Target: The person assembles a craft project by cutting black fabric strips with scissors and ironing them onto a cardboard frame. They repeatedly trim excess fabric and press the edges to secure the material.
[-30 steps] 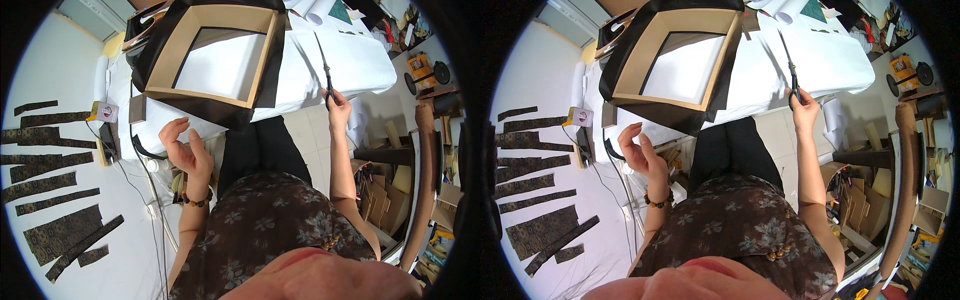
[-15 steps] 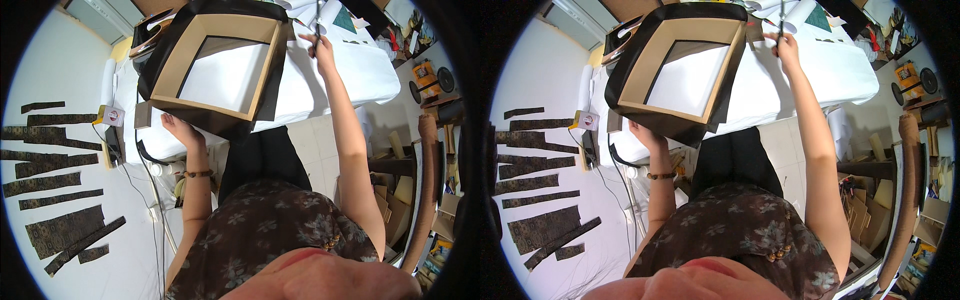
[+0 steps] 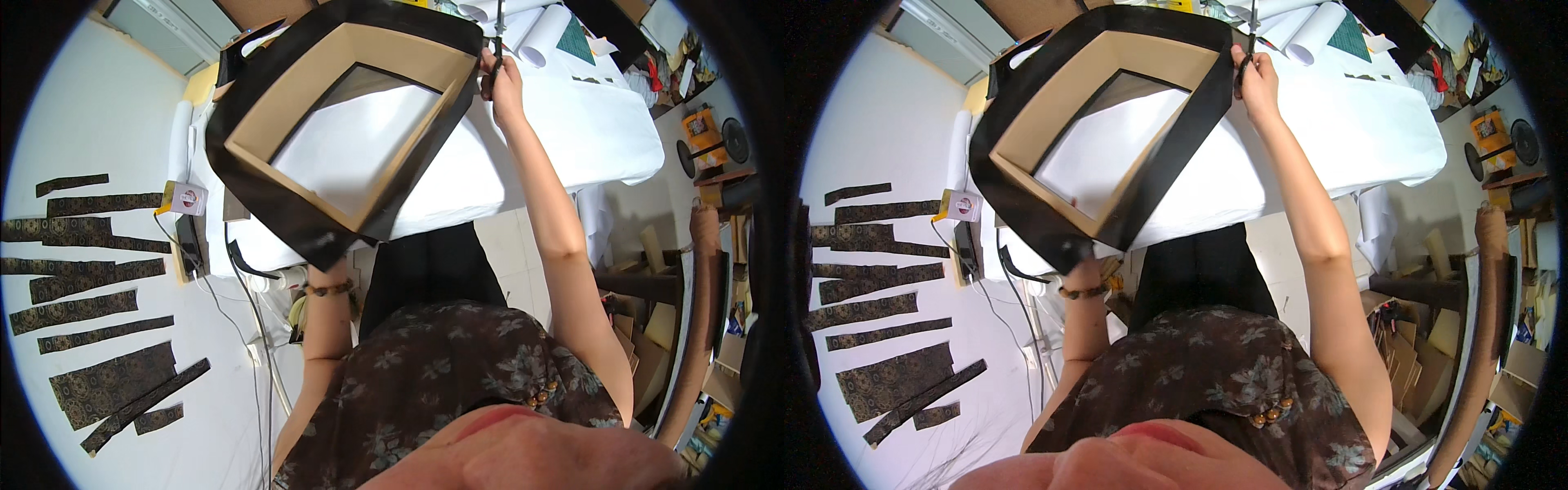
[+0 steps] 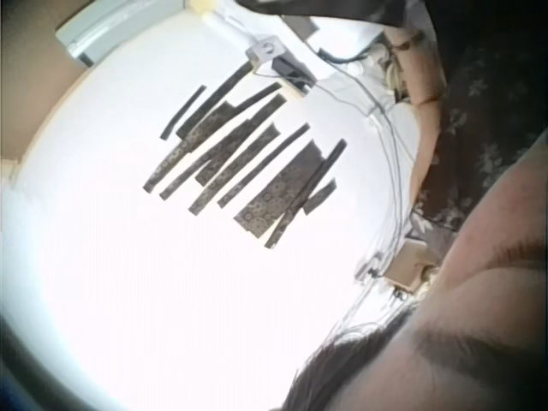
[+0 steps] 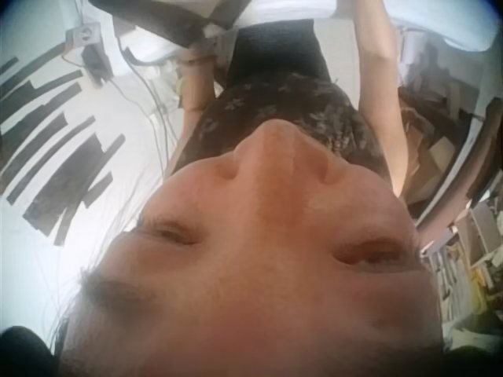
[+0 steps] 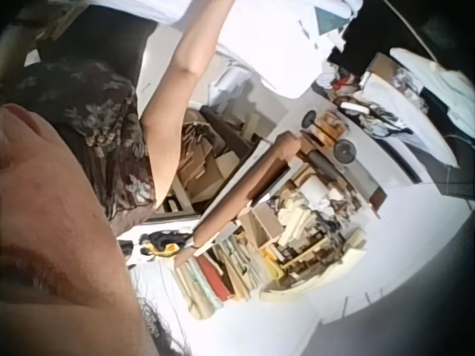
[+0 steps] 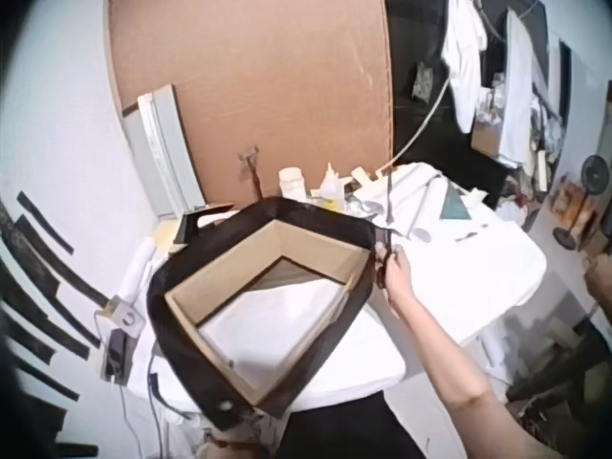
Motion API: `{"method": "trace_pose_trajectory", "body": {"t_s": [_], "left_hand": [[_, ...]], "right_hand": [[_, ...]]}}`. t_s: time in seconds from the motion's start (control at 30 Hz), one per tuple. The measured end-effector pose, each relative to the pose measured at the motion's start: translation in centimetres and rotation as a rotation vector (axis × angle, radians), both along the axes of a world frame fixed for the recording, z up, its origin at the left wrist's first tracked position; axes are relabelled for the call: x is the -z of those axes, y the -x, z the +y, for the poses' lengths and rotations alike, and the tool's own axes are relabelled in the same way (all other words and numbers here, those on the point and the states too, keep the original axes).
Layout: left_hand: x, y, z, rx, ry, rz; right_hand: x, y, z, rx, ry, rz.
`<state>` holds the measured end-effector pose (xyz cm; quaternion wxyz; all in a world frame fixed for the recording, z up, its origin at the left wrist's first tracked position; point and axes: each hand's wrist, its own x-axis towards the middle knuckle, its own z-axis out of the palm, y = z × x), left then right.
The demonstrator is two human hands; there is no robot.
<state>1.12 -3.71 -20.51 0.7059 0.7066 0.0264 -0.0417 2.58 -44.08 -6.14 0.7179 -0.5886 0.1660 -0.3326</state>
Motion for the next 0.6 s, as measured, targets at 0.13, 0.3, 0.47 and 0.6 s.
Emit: {"method": "trace_pose_trajectory", "body": {"t_s": [0.13,0.3,0.47,0.6], "left_hand": [[-9.2,-5.5,3.0,-0.174,-0.038,-0.283],[-24.2,-9.2,2.5,-0.019,-0.104,-0.597],[-34.7,-9.2,-3.7,0.518,-0.323,-0.579],[-38.9,-7.8,-6.5,0.722,-0.578,-0.565]], "right_hand": [[1.9,6.7,1.9,-0.07,-0.192,-0.078],[3.9,15.9,8.5,-0.258,-0.496,-0.133],[7.3,21.9,14.7,-0.461,-0.642,-0.201],[8.5,23.6,19.1,-0.428,-0.574,-0.131]]}}
